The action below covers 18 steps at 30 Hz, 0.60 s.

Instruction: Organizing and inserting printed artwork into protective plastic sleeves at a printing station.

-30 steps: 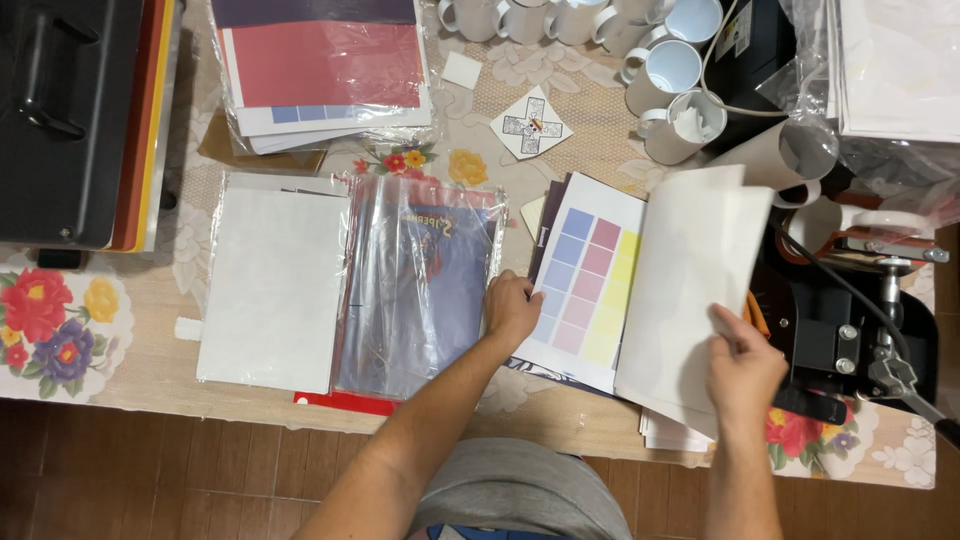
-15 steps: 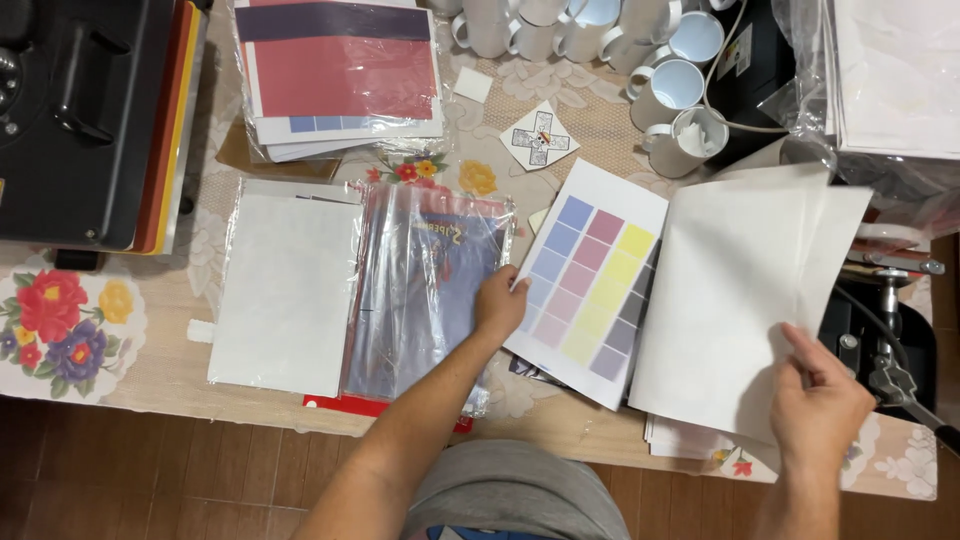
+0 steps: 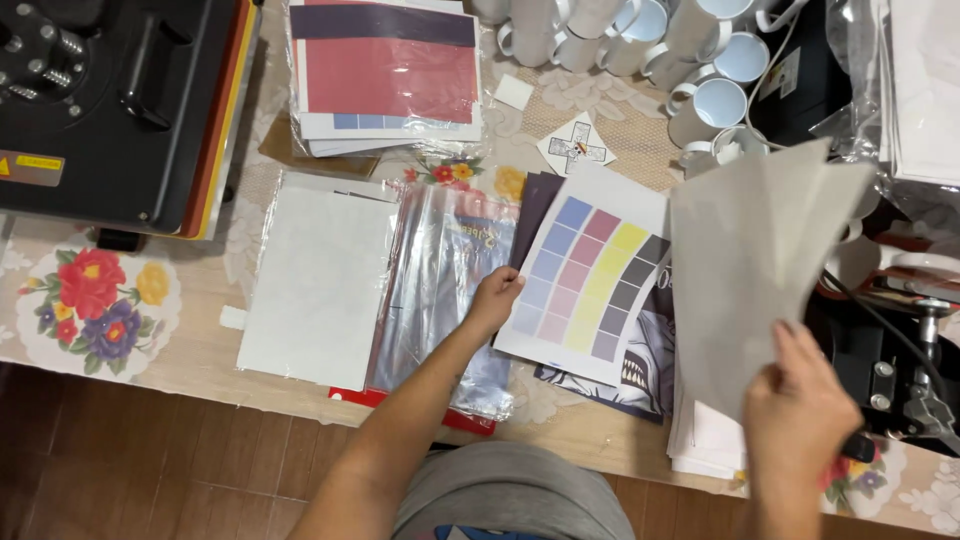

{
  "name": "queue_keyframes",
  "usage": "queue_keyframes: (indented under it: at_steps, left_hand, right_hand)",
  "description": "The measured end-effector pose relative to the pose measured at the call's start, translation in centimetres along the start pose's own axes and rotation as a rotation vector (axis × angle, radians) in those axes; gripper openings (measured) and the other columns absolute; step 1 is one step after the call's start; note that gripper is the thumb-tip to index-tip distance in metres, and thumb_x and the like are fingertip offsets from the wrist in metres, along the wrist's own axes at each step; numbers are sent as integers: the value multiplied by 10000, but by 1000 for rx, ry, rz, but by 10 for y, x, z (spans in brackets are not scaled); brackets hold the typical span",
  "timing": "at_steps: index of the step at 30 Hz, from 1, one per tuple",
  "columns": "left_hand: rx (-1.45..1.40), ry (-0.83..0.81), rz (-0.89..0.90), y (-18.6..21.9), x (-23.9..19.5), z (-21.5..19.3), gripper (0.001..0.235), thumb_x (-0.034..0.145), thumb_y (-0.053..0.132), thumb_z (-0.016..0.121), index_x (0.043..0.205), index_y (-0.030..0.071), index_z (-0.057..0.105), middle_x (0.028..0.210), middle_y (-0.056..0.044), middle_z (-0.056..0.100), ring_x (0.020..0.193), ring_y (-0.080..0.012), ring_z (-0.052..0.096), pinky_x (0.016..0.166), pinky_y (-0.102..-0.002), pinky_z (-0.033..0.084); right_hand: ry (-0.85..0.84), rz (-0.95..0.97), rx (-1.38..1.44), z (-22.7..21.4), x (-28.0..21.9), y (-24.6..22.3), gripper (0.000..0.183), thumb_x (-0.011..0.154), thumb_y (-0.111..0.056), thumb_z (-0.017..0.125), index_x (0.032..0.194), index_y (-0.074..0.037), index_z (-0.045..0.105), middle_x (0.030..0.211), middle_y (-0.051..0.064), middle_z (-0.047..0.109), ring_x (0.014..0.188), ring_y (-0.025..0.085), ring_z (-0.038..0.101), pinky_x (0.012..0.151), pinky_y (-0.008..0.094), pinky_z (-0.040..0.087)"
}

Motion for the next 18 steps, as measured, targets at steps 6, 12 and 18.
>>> queue_keyframes:
  at_steps: [6, 12, 18]
  left_hand:
    - [-59, 55, -21, -61, 16, -3, 189, 1011, 213, 581, 1074, 70, 688, 795, -130, 727, 720, -211, 668, 642, -376, 532]
    - [162, 81, -157, -119, 20, -25, 217, 1003, 322, 580, 1100, 165, 695, 872, -97, 749, 926, -305, 715, 815, -421, 542]
    - [176, 132, -91, -101, 12, -36, 232, 975, 322, 528, 1028, 118, 625, 910, -86, 688, 821, -233, 617, 749, -388, 458]
  right_hand:
    - [-76, 7, -37, 91, -32, -66, 544, 732, 129, 603, 1226, -48, 746, 1277, 179, 718, 993, 409, 713, 830, 523, 590]
    - [-123, 49, -3, 67, -27, -18, 539, 765, 107, 616, 1242, -97, 760, 1222, 160, 742, 1100, 364, 700, 892, 484, 562]
    - [-155, 196, 135, -27, -14, 37, 488, 899, 110, 560, 1326, -40, 744, 1291, 156, 711, 1167, 245, 670, 1109, 316, 476]
Point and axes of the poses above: each hand's wrist, its own x-axis towards the middle knuckle, its own z-axis out of the palm, y = z × x, the point moved 4 cm from there along x, towards the middle knuckle
